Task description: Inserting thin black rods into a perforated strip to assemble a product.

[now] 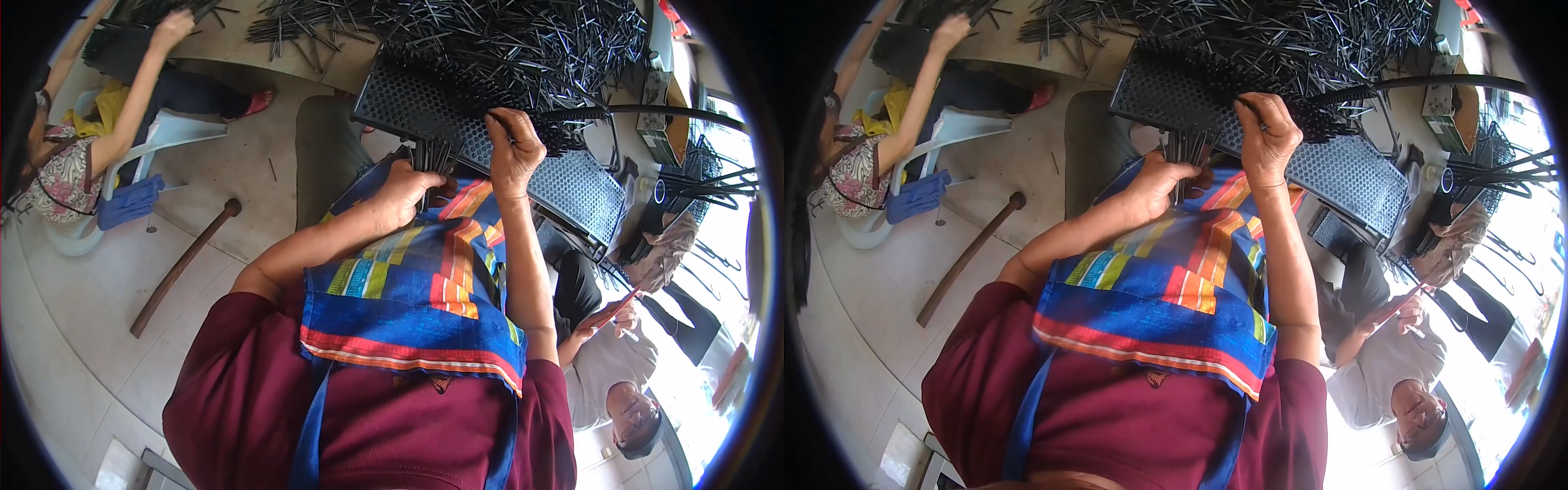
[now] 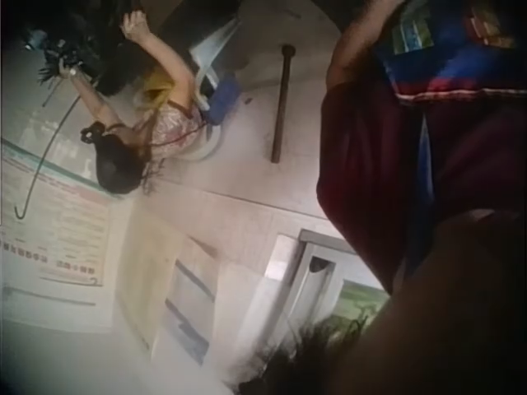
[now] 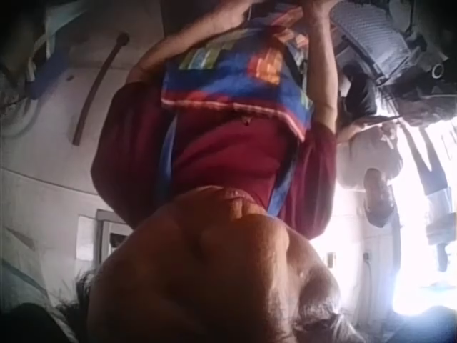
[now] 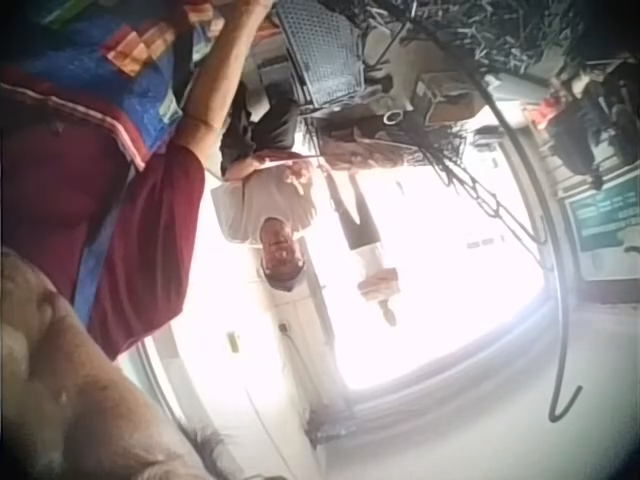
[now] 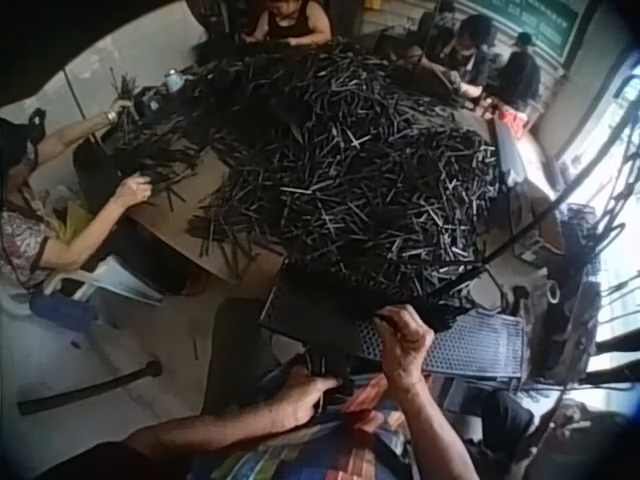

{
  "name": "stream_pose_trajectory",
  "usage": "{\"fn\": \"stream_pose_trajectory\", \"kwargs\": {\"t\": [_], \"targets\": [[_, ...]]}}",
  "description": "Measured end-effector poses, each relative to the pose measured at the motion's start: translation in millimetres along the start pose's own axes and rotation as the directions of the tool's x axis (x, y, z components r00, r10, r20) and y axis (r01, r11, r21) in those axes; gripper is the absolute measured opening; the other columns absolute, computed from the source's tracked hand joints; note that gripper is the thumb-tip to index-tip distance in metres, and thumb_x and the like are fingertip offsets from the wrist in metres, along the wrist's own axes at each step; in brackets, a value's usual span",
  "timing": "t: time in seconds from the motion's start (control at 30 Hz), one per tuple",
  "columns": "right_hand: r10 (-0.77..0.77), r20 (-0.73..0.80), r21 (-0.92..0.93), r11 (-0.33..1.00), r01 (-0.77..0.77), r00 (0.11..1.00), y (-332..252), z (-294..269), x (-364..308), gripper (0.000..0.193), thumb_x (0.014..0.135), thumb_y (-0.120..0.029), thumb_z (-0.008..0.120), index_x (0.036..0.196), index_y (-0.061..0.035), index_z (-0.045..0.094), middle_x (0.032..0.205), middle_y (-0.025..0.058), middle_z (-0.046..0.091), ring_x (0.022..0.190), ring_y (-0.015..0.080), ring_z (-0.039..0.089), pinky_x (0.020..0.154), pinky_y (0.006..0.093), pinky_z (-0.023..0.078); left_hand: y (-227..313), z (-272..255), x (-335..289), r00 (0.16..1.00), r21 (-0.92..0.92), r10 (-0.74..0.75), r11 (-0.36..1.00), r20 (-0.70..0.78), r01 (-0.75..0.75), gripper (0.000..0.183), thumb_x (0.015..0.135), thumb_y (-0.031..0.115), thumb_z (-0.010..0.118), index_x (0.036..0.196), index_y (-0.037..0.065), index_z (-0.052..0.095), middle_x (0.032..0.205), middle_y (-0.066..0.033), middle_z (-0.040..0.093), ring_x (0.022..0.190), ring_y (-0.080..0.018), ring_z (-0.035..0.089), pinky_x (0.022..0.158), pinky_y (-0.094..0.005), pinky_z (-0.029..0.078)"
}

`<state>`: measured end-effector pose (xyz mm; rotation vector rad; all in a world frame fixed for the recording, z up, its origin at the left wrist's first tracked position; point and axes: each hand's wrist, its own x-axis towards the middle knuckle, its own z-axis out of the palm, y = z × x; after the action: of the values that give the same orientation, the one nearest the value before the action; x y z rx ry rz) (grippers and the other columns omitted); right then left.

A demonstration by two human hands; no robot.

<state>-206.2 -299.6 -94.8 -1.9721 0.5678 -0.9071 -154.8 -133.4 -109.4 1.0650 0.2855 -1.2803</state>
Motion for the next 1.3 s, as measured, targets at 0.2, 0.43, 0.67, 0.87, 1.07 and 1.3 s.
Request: {"fn": "stream_pose_trajectory", "kwargs": {"t": [0.2,0.43,0.67,0.87,1.07,1.3], "targets": [[-0.040,0.076,-0.138,0.989,0.051,0.996,-6,8,7,0.010,0.077,0.003,0.069,0.087,0.0008,0.068,0.076,0.0042,0.063,0.063,0.0071,0.056,0.058,0.0203,0.044,1,-5,1,0.999,0.055,0.003,0.998,0.033,-0.005,0.017,0.081,-0.002,0.059,0.097,-0.004,0.063,0.083,-0.0153,0.069,0.072,-0.0227,0.068,0.060,-0.0328,0.055],[-0.016,0.123,-0.190,0.981,0.040,0.992,-20,9,16,0.014,0.075,-0.003,0.071,0.088,-0.0024,0.070,0.074,0.0073,0.062,0.061,0.0157,0.060,0.057,0.0258,0.046,-2,-6,3,0.999,0.017,-0.030,0.999,0.026,0.030,0.020,0.080,-0.003,0.060,0.100,-0.003,0.062,0.083,-0.0152,0.068,0.070,-0.0231,0.068,0.059,-0.0327,0.055],[0.099,0.230,-0.347,0.938,-0.014,0.968,-22,-4,5,0.009,0.076,-0.009,0.069,0.083,-0.0038,0.069,0.073,0.0088,0.065,0.063,0.0265,0.064,0.059,0.0339,0.050,-6,-12,6,0.996,-0.097,0.025,0.995,0.090,-0.016,0.028,0.078,-0.006,0.060,0.105,0.000,0.060,0.086,-0.0151,0.067,0.074,-0.0249,0.067,0.063,-0.0345,0.055],[0.626,0.402,0.079,0.703,-0.706,0.668,-11,-13,-29,0.010,0.077,-0.007,0.070,0.078,0.0017,0.066,0.063,0.0003,0.061,0.053,0.0057,0.051,0.047,0.0223,0.039,10,4,-1,0.986,0.043,0.042,0.998,0.164,-0.050,0.026,0.078,-0.004,0.063,0.104,-0.003,0.062,0.084,-0.0150,0.068,0.072,-0.0240,0.068,0.064,-0.0344,0.057],[0.636,0.485,0.243,0.562,-0.791,0.601,-4,-24,-36,0.005,0.081,-0.003,0.066,0.076,-0.0007,0.064,0.056,-0.0007,0.053,0.043,0.0047,0.043,0.040,0.0200,0.029,6,12,-5,0.991,0.025,0.033,0.999,0.127,-0.037,0.016,0.081,-0.003,0.061,0.096,-0.003,0.065,0.079,-0.0143,0.068,0.063,-0.0212,0.068,0.056,-0.0320,0.058],[0.652,0.483,0.223,0.553,-0.803,0.584,-2,-26,-45,0.010,0.081,-0.005,0.067,0.072,-0.0018,0.064,0.057,-0.0014,0.056,0.046,0.0054,0.047,0.043,0.0205,0.035,-2,15,-5,0.983,0.140,0.114,0.981,0.146,-0.134,0.010,0.085,0.000,0.056,0.091,-0.002,0.064,0.074,-0.0113,0.067,0.058,-0.0173,0.066,0.052,-0.0286,0.055]]}}
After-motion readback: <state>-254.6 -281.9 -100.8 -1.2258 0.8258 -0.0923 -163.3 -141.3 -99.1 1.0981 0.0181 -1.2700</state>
